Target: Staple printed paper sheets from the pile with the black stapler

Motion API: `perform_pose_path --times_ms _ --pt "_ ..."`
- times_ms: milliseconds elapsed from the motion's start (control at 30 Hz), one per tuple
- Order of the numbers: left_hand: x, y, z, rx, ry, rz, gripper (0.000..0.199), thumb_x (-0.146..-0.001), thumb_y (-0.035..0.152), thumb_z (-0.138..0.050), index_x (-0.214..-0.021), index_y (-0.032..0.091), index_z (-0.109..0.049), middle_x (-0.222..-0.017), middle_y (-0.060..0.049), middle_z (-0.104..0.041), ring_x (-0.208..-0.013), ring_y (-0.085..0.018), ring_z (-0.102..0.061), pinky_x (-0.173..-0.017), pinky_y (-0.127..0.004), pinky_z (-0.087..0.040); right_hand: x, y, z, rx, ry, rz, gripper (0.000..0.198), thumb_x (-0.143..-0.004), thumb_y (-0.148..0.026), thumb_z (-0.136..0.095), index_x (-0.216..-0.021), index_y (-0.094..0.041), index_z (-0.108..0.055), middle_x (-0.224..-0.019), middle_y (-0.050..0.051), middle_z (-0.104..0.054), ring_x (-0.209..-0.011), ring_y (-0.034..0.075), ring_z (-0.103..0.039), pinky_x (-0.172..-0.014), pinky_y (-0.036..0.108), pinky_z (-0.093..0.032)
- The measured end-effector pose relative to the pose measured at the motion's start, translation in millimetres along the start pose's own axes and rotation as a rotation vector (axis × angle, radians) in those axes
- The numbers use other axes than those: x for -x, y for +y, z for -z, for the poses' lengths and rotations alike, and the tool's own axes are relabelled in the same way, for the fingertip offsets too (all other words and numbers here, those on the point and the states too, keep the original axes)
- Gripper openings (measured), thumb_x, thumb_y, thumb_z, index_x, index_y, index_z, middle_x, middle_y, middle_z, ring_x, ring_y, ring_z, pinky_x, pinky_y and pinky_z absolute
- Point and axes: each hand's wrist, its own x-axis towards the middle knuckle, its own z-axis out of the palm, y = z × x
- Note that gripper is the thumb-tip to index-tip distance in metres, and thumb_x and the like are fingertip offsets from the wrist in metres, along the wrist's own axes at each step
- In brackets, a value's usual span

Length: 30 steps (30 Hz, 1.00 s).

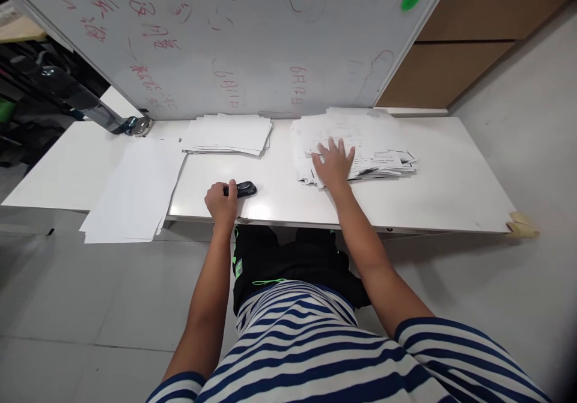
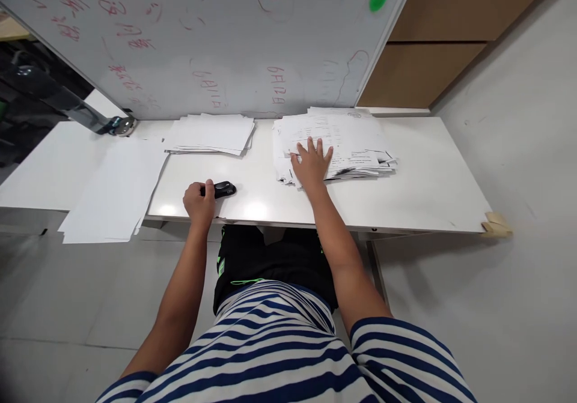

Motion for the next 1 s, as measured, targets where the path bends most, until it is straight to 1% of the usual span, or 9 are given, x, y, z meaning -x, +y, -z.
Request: perform_pose_path --times_ms 167,433,533,667,767,867,933,1000 --pt "0 2 1 0.004 -0.015 0.008 0.028 -0.097 0.045 -0.049 -0.077 0.024 -0.052 -0.084 -0.007 -0.064 -0.085 -0.025 -0.059 -0.082 -0.040 -0.040 -2 -1 -1 -0.020 0.019 -0.026 0.045 -0.102 -0.037 -0.035 -0.130 -0.025 -0.068 -0.156 0.009 -0.049 -0.152 0.034 -0.030 -0.121 0.070 -0.009" --pt "0 3 1 0.027 -0.006 0.017 0.028 -0.096 0.044 -0.051 -0.078 0.023 -0.053 -0.084 -0.007 -0.065 -0.085 -0.024 -0.059 -0.083 -0.039 -0.040 -2 -2 -4 -0.078 0.057 -0.029 0.044 -0.104 -0.034 -0.033 -0.127 -0.024 -0.068 -0.153 0.008 -0.054 -0.151 0.032 -0.033 -0.122 0.068 -0.008" --pt "0 3 1 0.044 -0.004 0.012 0.028 -0.096 0.044 -0.052 -0.077 0.023 -0.053 -0.082 -0.006 -0.064 -0.084 -0.023 -0.058 -0.083 -0.039 -0.040 -1 0 -7 -0.130 0.090 -0.031 0.042 -0.104 -0.032 -0.034 -0.124 -0.022 -0.069 -0.145 0.010 -0.061 -0.149 0.030 -0.036 -0.122 0.067 -0.005" --pt "0 4 1 0.039 -0.006 0.014 0.028 -0.096 0.044 -0.052 -0.078 0.023 -0.054 -0.083 -0.007 -0.065 -0.085 -0.025 -0.058 -0.083 -0.039 -0.040 0 4 -10 -0.206 0.163 -0.031 0.040 -0.105 -0.028 -0.033 -0.118 -0.017 -0.068 -0.126 0.014 -0.072 -0.141 0.026 -0.048 -0.124 0.064 -0.005" --pt "0 3 1 0.036 -0.001 0.011 0.029 -0.096 0.045 -0.051 -0.078 0.023 -0.054 -0.084 -0.008 -0.066 -0.086 -0.025 -0.058 -0.084 -0.040 -0.040 1 6 -12 -0.251 0.235 -0.039 0.037 -0.104 -0.028 -0.033 -0.105 -0.017 -0.068 -0.118 0.014 -0.073 -0.133 0.024 -0.056 -0.125 0.061 -0.010" --pt "0 3 1 0.046 0.000 0.013 0.029 -0.095 0.046 -0.051 -0.078 0.023 -0.055 -0.085 -0.008 -0.066 -0.086 -0.026 -0.059 -0.084 -0.041 -0.040 0 6 -8 -0.324 0.312 -0.069 0.034 -0.103 -0.033 -0.037 -0.090 -0.018 -0.064 -0.114 0.014 -0.073 -0.121 0.023 -0.062 -0.123 0.056 -0.020" --pt "0 3 1 0.052 0.002 0.015 0.030 -0.095 0.047 -0.052 -0.077 0.023 -0.055 -0.085 -0.008 -0.067 -0.086 -0.026 -0.059 -0.084 -0.041 -0.040 0 3 -1 -0.385 0.359 -0.076 0.035 -0.102 -0.039 -0.039 -0.081 -0.020 -0.059 -0.103 0.012 -0.072 -0.110 0.022 -0.064 -0.121 0.054 -0.025" --pt "1 4 1 0.055 -0.001 0.018 0.031 -0.094 0.048 -0.052 -0.077 0.023 -0.056 -0.085 -0.009 -0.067 -0.086 -0.027 -0.060 -0.085 -0.041 -0.041 4 -3 10 -0.459 0.415 -0.061 0.039 -0.101 -0.047 -0.041 -0.072 -0.022 -0.051 -0.086 0.007 -0.068 -0.094 0.021 -0.064 -0.117 0.051 -0.032"
